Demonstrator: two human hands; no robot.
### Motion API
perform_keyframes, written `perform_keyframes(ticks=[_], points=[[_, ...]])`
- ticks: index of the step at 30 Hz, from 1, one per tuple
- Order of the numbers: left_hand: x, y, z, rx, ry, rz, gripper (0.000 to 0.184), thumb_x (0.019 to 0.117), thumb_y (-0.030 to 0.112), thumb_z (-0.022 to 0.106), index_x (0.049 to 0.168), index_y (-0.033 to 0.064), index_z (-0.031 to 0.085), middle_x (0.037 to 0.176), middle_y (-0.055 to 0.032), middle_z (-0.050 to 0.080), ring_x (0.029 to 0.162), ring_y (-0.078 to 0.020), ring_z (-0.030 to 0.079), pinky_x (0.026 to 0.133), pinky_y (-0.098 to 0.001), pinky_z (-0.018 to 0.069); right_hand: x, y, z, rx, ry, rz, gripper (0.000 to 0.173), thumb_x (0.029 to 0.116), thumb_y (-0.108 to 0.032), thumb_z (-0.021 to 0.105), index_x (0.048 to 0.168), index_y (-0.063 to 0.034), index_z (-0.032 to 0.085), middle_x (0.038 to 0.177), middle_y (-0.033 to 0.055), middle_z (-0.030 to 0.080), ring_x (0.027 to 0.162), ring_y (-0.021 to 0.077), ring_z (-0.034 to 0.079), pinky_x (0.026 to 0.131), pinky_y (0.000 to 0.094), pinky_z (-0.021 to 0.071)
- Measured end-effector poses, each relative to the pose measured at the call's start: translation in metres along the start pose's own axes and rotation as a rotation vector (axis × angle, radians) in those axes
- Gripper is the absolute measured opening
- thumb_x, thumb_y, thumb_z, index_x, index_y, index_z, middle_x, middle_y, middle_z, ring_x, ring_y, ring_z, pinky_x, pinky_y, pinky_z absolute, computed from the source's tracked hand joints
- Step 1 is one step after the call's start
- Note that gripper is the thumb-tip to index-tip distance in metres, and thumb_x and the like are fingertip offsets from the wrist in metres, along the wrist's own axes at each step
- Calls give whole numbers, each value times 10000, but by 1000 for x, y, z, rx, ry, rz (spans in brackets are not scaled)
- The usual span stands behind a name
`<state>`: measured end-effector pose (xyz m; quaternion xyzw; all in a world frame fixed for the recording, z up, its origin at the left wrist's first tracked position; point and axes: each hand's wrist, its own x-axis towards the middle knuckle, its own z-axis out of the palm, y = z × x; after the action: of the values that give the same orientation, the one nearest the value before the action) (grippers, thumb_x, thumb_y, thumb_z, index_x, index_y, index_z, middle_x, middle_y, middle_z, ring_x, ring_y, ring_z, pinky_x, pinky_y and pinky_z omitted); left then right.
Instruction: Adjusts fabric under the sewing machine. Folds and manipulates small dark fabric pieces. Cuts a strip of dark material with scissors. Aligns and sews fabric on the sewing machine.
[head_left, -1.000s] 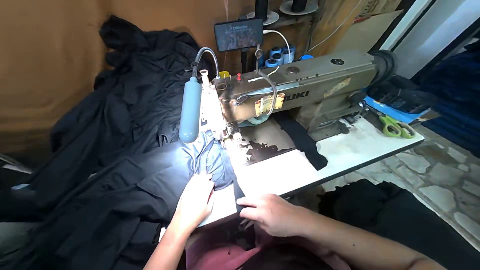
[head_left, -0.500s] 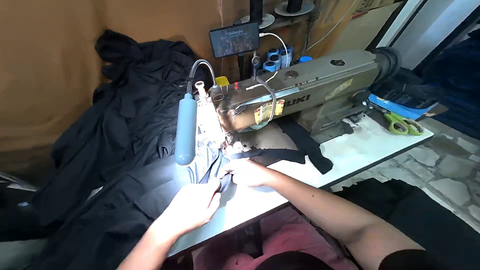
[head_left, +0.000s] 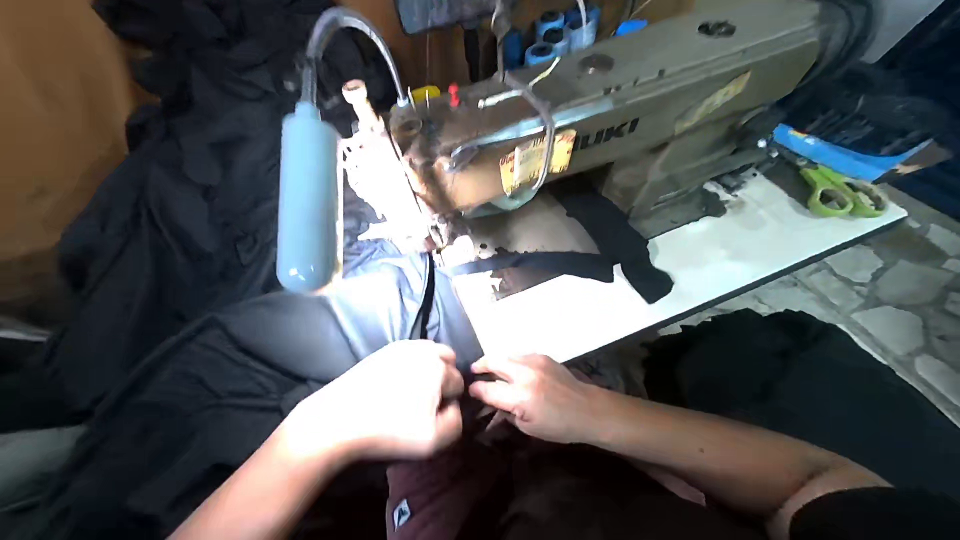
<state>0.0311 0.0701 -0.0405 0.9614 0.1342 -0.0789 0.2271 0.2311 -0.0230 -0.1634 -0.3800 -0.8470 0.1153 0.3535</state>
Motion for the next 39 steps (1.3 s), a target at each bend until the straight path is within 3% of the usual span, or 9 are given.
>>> perform_keyframes(ticks=[4, 9, 15, 19, 24, 27, 30, 34, 39], points=[[9, -48, 28, 216, 53, -436, 316, 1005, 297, 561, 1071, 24, 705, 1191, -176, 670, 1032, -355, 690, 792, -549, 565, -9, -1, 3, -169, -59, -19, 155, 956, -52, 562, 899, -60, 706, 894, 109, 720, 735, 234, 706, 573, 351, 557], [15, -73, 42, 462, 413, -405, 155, 901, 94, 631, 929, -34, 715, 897, -208, 676, 873, -404, 695, 699, -552, 552, 0, -7, 11, -163, -82, -41, 185, 977, -80, 544, 841, -64, 668, 810, 89, 639, 658, 230, 642, 513, 346, 507], [43, -62, 91, 198, 519, -431, 561, 1036, 360, 365, 1434, 28, 579, 1533, -166, 515, 1474, -332, 422, 1210, -529, 307, 14, 12, -32, 15, -216, 132, 153, 938, -28, 584, 919, -4, 734, 885, 151, 722, 789, 306, 727, 652, 471, 593], [41, -61, 107, 247, 556, -441, 556, 1040, 370, 361, 1419, 42, 601, 1542, -184, 499, 1483, -358, 405, 1224, -535, 283, 36, 80, -85, -230, -140, 560, 225, 998, -17, 572, 1153, -10, 736, 1187, 194, 702, 1011, 375, 712, 853, 566, 577], [43, -60, 104, 262, 548, -440, 533, 1031, 354, 370, 1405, 73, 624, 1534, -189, 508, 1472, -378, 414, 1207, -547, 294, 40, 110, -95, -319, -188, 767, 151, 981, -8, 604, 1085, 79, 670, 1275, 259, 615, 1017, 437, 679, 846, 602, 552], [43, -60, 104, 275, 567, -419, 528, 1027, 352, 370, 1398, 83, 632, 1528, -206, 505, 1457, -395, 428, 1190, -560, 313, 34, 85, -96, -261, -77, 713, 131, 1000, -36, 581, 1071, 56, 642, 1045, 248, 666, 890, 414, 683, 760, 590, 545], [42, -60, 102, 195, 624, -409, 499, 1008, 336, 420, 1327, 48, 675, 1476, -224, 550, 1424, -414, 464, 1180, -570, 329, 23, 42, -99, -3, -49, 608, 114, 1002, -75, 590, 1079, -19, 653, 817, 106, 683, 693, 218, 665, 636, 443, 569], [43, -59, 81, 52, 738, -433, 393, 1011, 159, 490, 1293, -66, 646, 1341, -243, 640, 1296, -389, 595, 1116, -541, 432, 5, -2, -76, 423, -199, 443, 201, 968, -89, 580, 1131, -20, 675, 874, 80, 678, 740, 85, 603, 689, 241, 514], [51, -76, 73, 153, 670, -325, 476, 963, 35, 544, 1423, -85, 529, 1441, -266, 564, 1354, -402, 551, 1137, -526, 423, 7, -32, -53, 396, -69, 114, 173, 955, -58, 614, 1109, -21, 683, 914, 112, 725, 810, 170, 700, 732, 292, 575]])
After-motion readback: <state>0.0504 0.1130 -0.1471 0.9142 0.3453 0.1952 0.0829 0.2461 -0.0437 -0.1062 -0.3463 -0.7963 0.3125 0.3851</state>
